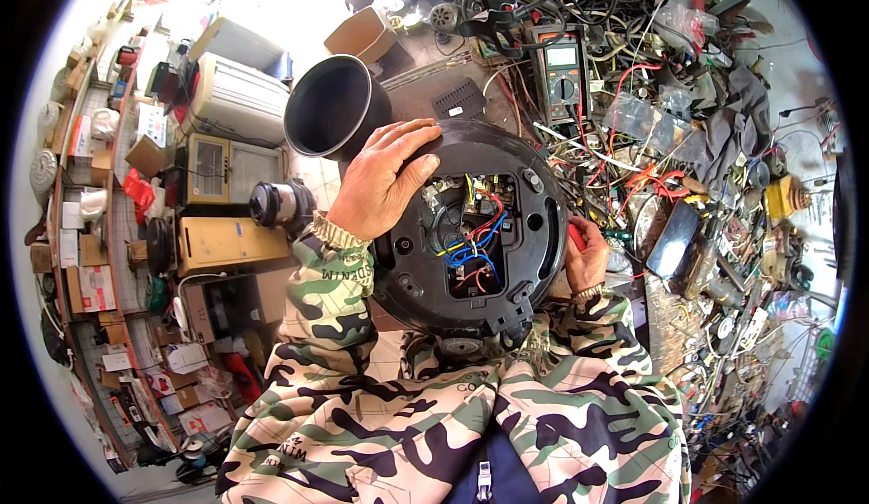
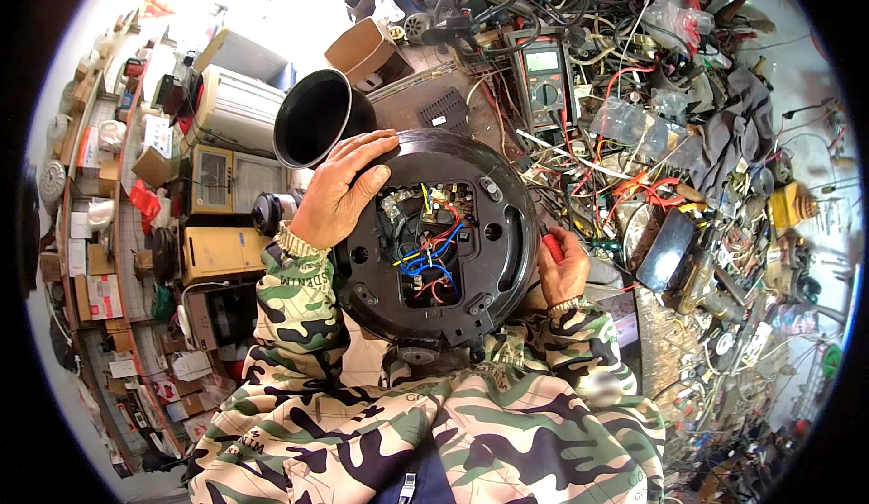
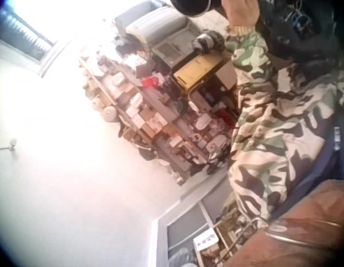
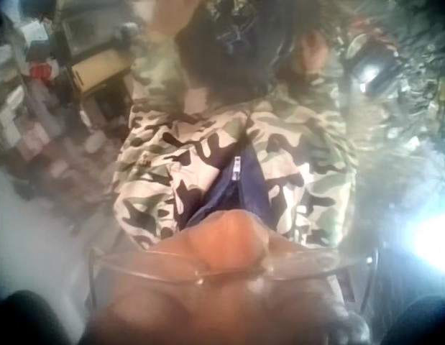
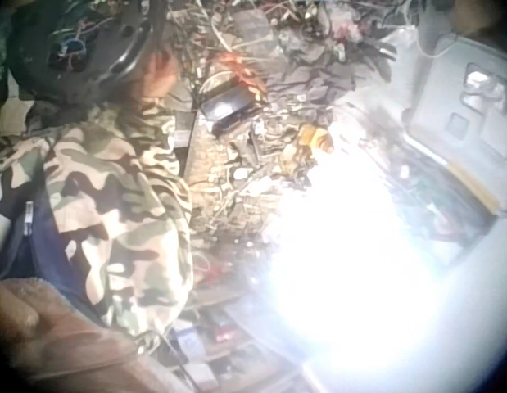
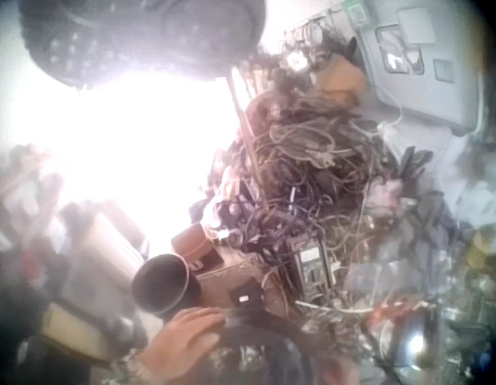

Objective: The person disassembles a rice cooker by removing the lid and inner pot, then flips the unit to access the bottom. Using a screwdriver, they remove the base cover and proceed to unscrew and detach a small internal component from the wiring harness.

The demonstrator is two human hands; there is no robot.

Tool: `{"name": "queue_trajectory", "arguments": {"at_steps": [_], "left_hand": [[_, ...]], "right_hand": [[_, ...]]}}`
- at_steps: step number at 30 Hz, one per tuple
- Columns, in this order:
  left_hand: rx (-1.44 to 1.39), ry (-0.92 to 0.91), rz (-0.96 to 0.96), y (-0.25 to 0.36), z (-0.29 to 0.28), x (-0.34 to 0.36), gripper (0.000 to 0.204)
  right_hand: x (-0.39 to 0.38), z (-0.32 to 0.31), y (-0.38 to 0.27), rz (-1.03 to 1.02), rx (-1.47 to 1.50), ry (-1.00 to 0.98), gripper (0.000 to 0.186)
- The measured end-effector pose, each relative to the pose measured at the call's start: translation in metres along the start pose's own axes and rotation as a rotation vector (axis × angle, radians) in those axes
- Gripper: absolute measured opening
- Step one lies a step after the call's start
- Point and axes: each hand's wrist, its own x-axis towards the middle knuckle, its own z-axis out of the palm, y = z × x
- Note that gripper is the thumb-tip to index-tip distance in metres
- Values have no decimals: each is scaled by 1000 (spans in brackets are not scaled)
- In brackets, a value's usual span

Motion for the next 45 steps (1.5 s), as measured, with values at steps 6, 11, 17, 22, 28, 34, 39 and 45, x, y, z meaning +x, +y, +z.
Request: {"name": "queue_trajectory", "arguments": {"at_steps": [6, 11, 17, 22, 28, 34, 39, 45], "left_hand": [[-29, -4, -2, -1, 2, 1, 39], [-33, -28, -16, -3, 2, 0, 43], [-32, -28, -19, -2, 3, 1, 42], [-21, -20, -31, -2, 0, -3, 42], [-24, -24, -11, -2, 6, 5, 40], [-7, -16, -33, 2, 0, 0, 39], [-15, -10, -30, 2, 1, 1, 39], [-26, -20, -38, 1, 0, 2, 40]], "right_hand": [[-18, -8, -6, -37, 67, 40, 30], [-26, -14, -13, 5, 160, 46, 28], [-41, -33, -55, -45, 176, 253, 24], [-71, -43, -127, -266, 25, 199, 27], [-68, -5, -195, -592, -128, -62, 28], [-61, 18, -203, -628, -212, -105, 24], [-60, 24, -207, -617, -248, -156, 23], [-55, 20, -200, -404, -25, -230, 23]]}}
